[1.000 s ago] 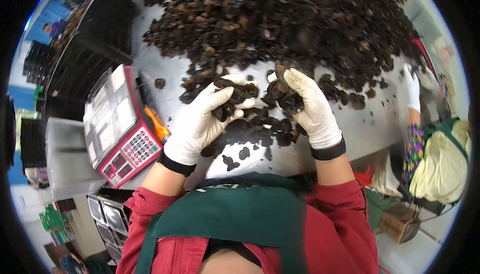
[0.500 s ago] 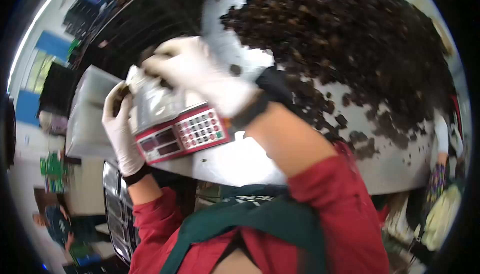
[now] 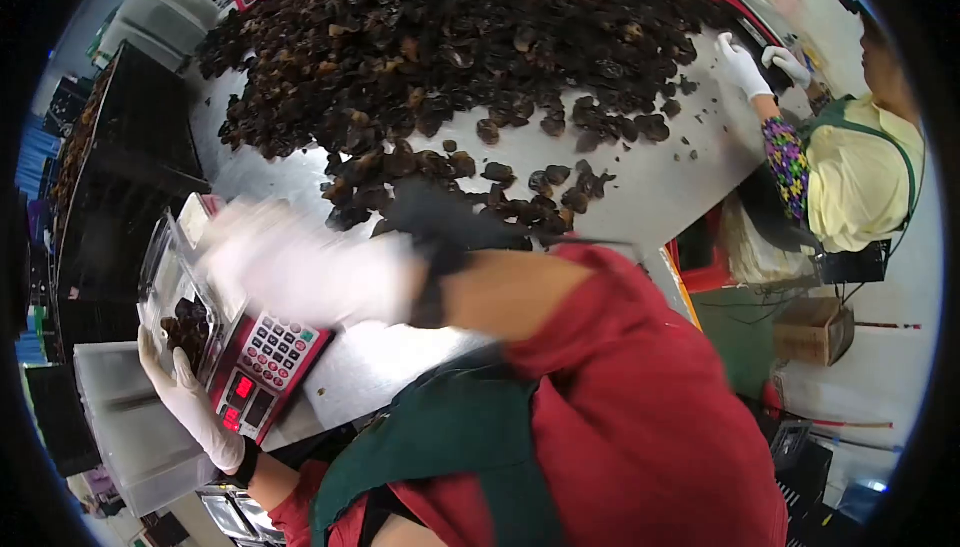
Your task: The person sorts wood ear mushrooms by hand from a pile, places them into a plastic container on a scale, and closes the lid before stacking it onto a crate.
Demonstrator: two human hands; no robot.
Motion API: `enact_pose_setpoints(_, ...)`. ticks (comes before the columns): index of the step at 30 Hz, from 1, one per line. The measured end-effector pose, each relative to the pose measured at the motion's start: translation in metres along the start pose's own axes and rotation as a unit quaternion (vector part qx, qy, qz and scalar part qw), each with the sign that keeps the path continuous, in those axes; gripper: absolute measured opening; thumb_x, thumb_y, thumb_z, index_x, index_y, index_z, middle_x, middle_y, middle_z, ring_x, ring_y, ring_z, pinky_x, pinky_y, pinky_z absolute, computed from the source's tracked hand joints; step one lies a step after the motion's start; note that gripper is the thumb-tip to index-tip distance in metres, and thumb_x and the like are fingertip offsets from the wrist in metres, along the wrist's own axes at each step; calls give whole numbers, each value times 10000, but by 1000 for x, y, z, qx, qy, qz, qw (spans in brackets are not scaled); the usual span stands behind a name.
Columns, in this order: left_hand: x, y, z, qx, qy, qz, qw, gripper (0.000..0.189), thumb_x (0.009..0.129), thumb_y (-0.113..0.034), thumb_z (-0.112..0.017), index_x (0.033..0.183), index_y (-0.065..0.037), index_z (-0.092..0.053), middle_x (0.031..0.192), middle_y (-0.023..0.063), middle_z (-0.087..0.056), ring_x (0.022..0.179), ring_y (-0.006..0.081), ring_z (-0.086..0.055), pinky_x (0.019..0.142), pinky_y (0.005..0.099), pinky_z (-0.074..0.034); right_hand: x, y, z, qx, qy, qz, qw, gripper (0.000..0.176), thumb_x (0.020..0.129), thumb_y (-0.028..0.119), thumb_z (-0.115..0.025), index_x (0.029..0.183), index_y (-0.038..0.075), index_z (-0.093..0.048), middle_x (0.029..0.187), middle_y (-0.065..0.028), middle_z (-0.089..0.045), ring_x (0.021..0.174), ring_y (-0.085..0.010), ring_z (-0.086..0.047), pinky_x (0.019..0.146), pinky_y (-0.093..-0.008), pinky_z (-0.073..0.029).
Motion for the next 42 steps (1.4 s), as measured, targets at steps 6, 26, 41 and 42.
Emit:
enact_pose_setpoints(6,-34,-93,-51,46,-22,-163,985,487,851,56,-580,1336,13,-568,1400,190,-531,1328,335,-489,1150,438,-326,-225,-68,167,-307,-256,-259,879,363,811,2,-584,1148,81,-694,1222,-128,-653,1194,-299,-593,1032,-380,-474)
enact_pose_setpoints(26,-89,-235,-328,12,312,-380,870,235,805,-31,-636,1033,-89,-644,1008,96,-630,999,302,-599,866,419,-470,-287,-117,200,284,-385,-254,840,221,975,17,-512,1170,7,-615,1103,-113,-690,882,-158,-648,773,-268,-519)
enact_pose_setpoints(41,-40,-165,-232,-148,325,-61,932,190,947,12,-562,1103,-18,-667,881,71,-690,714,162,-643,692,281,-514,-222,-112,170,-262,15,-187,947,195,769,47,-711,950,69,-644,972,-87,-578,943,-293,-592,797,-379,-516)
enact_pose_setpoints(42,-33,-151,-230,-213,339,61,914,204,966,27,-508,1089,0,-668,910,43,-678,775,123,-623,759,257,-513,-223,-116,170,-246,17,-183,952,191,772,52,-713,950,63,-641,963,-87,-581,919,-292,-603,788,-377,-520)
Point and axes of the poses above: each hand's wrist, its own x-axis towards the middle knuckle, its own z-axis out of the back of the hand, y = z × x, the point moved 4 cm from there along x, towards the middle knuckle
